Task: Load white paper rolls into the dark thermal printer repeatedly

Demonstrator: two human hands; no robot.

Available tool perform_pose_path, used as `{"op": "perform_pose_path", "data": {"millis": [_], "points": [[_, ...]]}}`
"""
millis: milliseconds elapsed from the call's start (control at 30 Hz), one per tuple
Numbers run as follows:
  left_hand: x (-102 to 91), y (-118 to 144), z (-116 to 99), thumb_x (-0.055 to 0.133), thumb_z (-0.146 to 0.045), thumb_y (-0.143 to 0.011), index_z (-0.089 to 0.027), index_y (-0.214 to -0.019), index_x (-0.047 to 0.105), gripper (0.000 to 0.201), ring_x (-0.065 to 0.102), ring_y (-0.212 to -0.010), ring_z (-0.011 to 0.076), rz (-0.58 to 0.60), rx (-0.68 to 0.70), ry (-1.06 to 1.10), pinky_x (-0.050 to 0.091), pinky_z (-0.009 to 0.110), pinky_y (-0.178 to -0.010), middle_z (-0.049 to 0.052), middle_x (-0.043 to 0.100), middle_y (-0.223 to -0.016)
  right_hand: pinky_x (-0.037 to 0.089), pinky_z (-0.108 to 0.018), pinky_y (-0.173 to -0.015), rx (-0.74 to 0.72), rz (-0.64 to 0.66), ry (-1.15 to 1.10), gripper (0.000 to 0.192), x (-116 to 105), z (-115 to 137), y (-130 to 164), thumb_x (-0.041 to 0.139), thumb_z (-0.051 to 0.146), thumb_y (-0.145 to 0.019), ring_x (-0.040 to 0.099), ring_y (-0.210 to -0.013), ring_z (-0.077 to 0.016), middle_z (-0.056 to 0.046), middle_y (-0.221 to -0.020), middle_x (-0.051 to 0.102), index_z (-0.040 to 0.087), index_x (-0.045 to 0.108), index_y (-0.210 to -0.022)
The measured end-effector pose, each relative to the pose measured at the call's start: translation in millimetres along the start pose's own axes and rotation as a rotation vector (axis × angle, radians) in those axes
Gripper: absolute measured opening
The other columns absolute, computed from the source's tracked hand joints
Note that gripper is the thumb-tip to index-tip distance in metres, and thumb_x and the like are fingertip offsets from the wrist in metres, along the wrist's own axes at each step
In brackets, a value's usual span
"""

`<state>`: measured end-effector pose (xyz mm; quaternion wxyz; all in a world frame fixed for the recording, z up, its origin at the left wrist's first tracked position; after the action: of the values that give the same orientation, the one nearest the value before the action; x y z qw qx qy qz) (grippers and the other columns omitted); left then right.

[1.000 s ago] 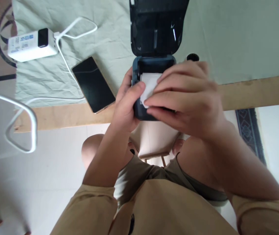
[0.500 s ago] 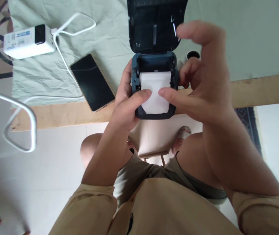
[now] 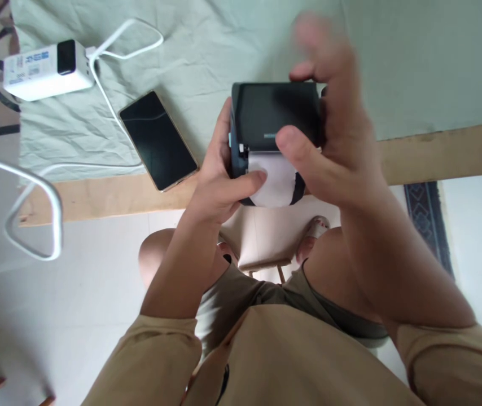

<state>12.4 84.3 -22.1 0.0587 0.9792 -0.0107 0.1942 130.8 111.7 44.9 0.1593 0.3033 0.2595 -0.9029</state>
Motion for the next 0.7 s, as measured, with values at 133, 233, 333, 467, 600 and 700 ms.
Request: {"op": "perform_pose_path", "data": {"millis": [133, 233, 333, 467, 600, 700], "points": [[-2.5, -0.6, 4.5, 0.077, -0.02, -0.055, -0.031, -0.135, 0.037, 0.09, 0.055, -0.116, 0.0265, -0.016, -0.017, 0.007, 0.051, 0.032, -0.089, 0.004, 0.056, -0.119, 0.044, -0.039, -0.105, -0.027, -0.073, 0.063, 0.038, 0.4, -1.6, 2.1, 0.049, 0.037, -0.085, 0.049, -0.119, -0.018, -0.009, -0.121, 0.05, 0.023, 0.055, -0.12], [-1.0, -1.6, 4.9, 0.077, -0.019, -0.055, -0.032, -0.136, 0.036, 0.091, 0.054, -0.118, 0.0266, -0.002, -0.002, 0.011, 0.051, 0.031, -0.089, 0.003, 0.054, -0.123, 0.048, -0.037, -0.099, 0.037, -0.11, -0.026, 0.044, -2.1, -9.8, 2.1, 0.058, 0.04, -0.079, 0.051, -0.117, -0.0181, -0.007, -0.123, 0.05, 0.025, 0.053, -0.121], [5.9, -1.4, 0.5, 0.076, -0.021, -0.057, -0.032, -0.135, 0.036, 0.088, 0.049, -0.124, 0.026, 0.061, 0.044, 0.044, 0.049, 0.03, -0.095, 0.001, 0.051, -0.131, 0.049, -0.037, -0.095, 0.134, -0.095, -0.109, 0.055, -1.6, -18.8, 2.4, 0.063, 0.041, -0.074, 0.052, -0.114, -0.019, -0.004, -0.124, 0.053, 0.026, 0.047, -0.125], [7.2, 1.9, -7.9, 0.07, -0.035, -0.071, -0.032, -0.126, 0.045, 0.061, 0.052, -0.122, 0.0223, 0.031, 0.11, 0.058, 0.045, 0.029, -0.102, -0.001, 0.054, -0.128, 0.051, -0.033, -0.087, 0.2, 0.019, -0.148, 0.068, 6.8, -20.0, 4.6, 0.061, 0.048, -0.073, 0.058, -0.099, -0.0149, -0.002, -0.115, 0.057, 0.023, 0.036, -0.13], [6.3, 5.7, -12.2, 0.062, -0.037, -0.079, -0.028, -0.108, 0.057, 0.031, 0.058, -0.114, 0.0219, -0.033, 0.13, 0.017, 0.052, 0.028, -0.087, 0.001, 0.065, -0.096, 0.05, -0.029, -0.088, 0.131, 0.05, -0.255, 0.065, 10.5, -13.3, 5.6, 0.06, 0.047, -0.075, 0.057, -0.102, -0.013, -0.001, -0.123, 0.052, 0.023, 0.035, -0.13], [8.9, 5.9, -12.5, 0.061, -0.031, -0.08, -0.025, -0.105, 0.058, 0.026, 0.06, -0.11, 0.0218, -0.021, 0.141, 0.068, 0.053, 0.029, -0.083, 0.001, 0.064, -0.086, 0.047, -0.031, -0.095, 0.105, 0.052, -0.325, 0.058, 12.4, -14.8, 5.4, 0.059, 0.044, -0.076, 0.054, -0.107, -0.0137, -0.001, -0.127, 0.051, 0.026, 0.037, -0.127]]}}
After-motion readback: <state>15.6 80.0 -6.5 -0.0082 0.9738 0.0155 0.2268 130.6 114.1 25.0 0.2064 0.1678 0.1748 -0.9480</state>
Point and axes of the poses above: each hand's wrist, its own y-axis away from the middle knuckle, its own x-axis out of the palm, z = x × y, the point moved 8 cm from there along -y, towards the middle knuckle
